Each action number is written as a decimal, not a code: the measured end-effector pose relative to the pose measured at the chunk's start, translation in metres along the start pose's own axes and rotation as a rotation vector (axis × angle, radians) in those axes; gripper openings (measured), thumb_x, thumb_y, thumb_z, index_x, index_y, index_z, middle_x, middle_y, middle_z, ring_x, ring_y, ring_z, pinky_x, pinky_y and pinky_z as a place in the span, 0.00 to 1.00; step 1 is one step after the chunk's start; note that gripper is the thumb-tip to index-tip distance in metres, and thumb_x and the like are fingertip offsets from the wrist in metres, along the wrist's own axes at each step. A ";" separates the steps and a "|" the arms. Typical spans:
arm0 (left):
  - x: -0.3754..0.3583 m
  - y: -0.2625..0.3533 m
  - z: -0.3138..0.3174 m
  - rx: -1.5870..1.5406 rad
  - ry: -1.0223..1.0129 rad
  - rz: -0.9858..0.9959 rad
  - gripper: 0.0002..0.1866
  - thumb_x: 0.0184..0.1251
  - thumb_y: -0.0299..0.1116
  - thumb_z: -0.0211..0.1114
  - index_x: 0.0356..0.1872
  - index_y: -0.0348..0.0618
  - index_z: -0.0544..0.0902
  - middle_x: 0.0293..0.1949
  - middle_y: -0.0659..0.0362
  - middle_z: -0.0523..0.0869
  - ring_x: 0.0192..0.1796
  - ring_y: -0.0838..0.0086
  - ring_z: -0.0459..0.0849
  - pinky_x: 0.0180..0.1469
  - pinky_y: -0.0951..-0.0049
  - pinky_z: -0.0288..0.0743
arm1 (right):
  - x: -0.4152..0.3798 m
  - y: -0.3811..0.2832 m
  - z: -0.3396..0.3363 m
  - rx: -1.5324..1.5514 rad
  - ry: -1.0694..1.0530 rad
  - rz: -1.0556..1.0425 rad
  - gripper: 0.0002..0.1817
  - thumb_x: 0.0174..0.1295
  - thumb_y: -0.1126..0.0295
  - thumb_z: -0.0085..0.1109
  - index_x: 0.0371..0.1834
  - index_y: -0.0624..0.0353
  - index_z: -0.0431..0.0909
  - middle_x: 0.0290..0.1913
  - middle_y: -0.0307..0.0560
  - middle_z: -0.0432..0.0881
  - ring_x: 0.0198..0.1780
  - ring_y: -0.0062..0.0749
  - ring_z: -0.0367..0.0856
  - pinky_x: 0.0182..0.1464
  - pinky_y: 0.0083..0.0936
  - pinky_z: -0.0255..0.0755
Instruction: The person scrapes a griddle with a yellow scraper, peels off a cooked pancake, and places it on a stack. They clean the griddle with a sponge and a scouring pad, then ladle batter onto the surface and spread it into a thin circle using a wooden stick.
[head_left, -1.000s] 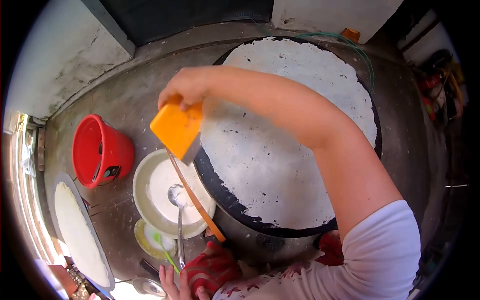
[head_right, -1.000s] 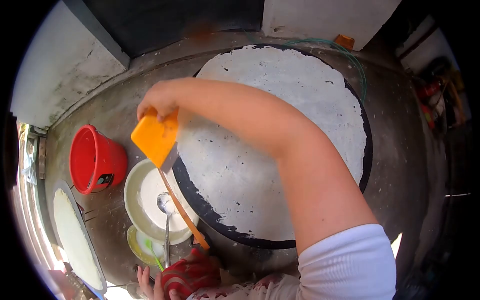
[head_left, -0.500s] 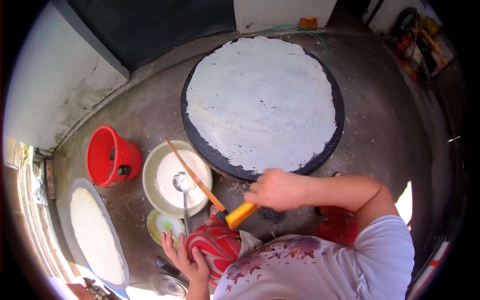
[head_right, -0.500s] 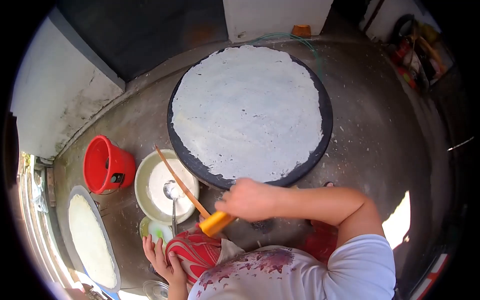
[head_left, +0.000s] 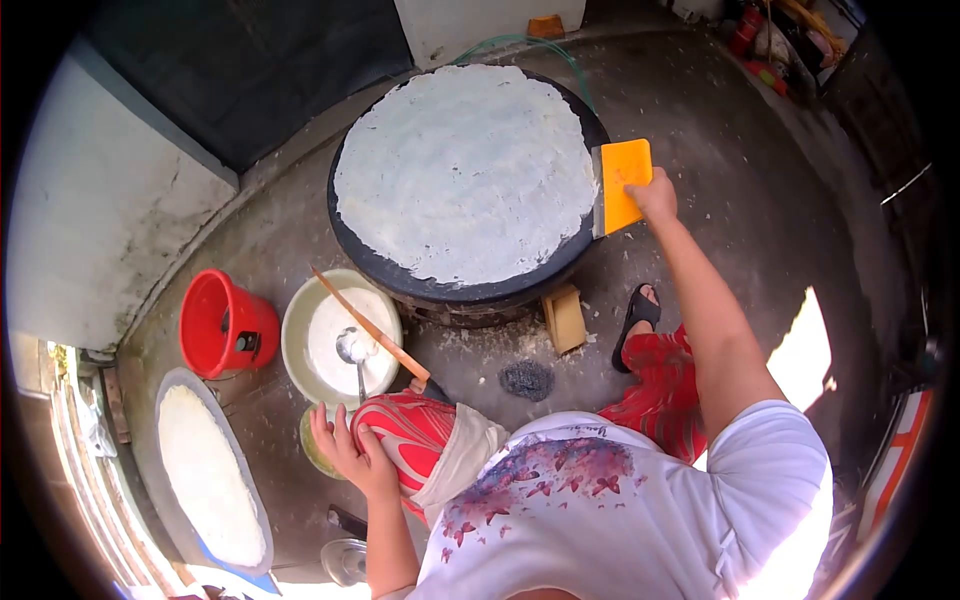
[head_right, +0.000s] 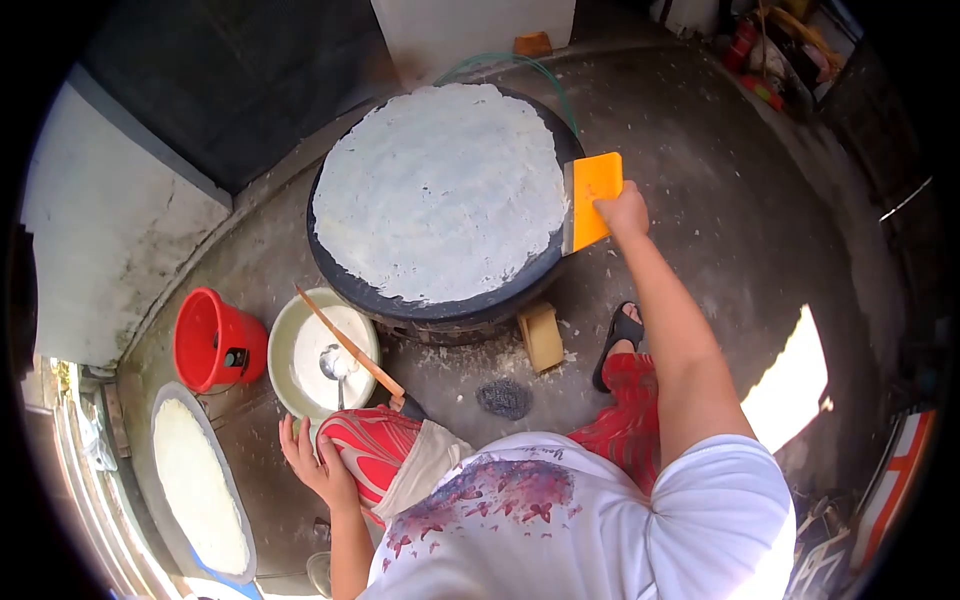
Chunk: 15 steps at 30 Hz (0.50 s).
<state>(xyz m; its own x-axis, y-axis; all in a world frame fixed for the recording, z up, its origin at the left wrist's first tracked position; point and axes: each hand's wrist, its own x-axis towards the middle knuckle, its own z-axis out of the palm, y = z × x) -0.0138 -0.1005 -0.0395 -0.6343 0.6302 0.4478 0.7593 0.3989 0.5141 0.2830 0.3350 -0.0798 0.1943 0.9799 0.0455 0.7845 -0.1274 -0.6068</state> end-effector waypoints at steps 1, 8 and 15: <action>-0.001 0.000 0.000 -0.004 -0.002 0.010 0.18 0.57 0.23 0.52 0.50 0.34 0.73 0.60 0.46 0.64 0.65 0.53 0.59 0.61 0.58 0.55 | -0.021 -0.003 0.000 0.007 -0.015 0.002 0.24 0.41 0.63 0.66 0.42 0.62 0.72 0.40 0.54 0.80 0.43 0.45 0.79 0.45 0.34 0.71; 0.001 0.001 0.003 -0.035 0.003 0.024 0.17 0.57 0.22 0.52 0.49 0.34 0.74 0.60 0.46 0.66 0.65 0.52 0.58 0.61 0.58 0.55 | -0.213 0.011 0.037 0.431 -0.213 -0.104 0.21 0.45 0.68 0.65 0.41 0.61 0.69 0.38 0.57 0.79 0.43 0.46 0.79 0.44 0.34 0.71; 0.000 0.000 0.004 -0.068 -0.014 0.007 0.14 0.59 0.23 0.51 0.47 0.33 0.75 0.60 0.49 0.66 0.65 0.56 0.58 0.62 0.63 0.56 | -0.257 -0.037 -0.006 0.235 -0.419 -0.705 0.19 0.44 0.73 0.62 0.43 0.57 0.73 0.37 0.44 0.78 0.38 0.41 0.78 0.42 0.29 0.71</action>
<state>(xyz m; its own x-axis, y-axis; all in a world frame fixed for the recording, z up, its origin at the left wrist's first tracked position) -0.0134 -0.0976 -0.0423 -0.6265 0.6422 0.4417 0.7518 0.3484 0.5598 0.2072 0.0869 -0.0642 -0.5638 0.8000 0.2055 0.4890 0.5238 -0.6975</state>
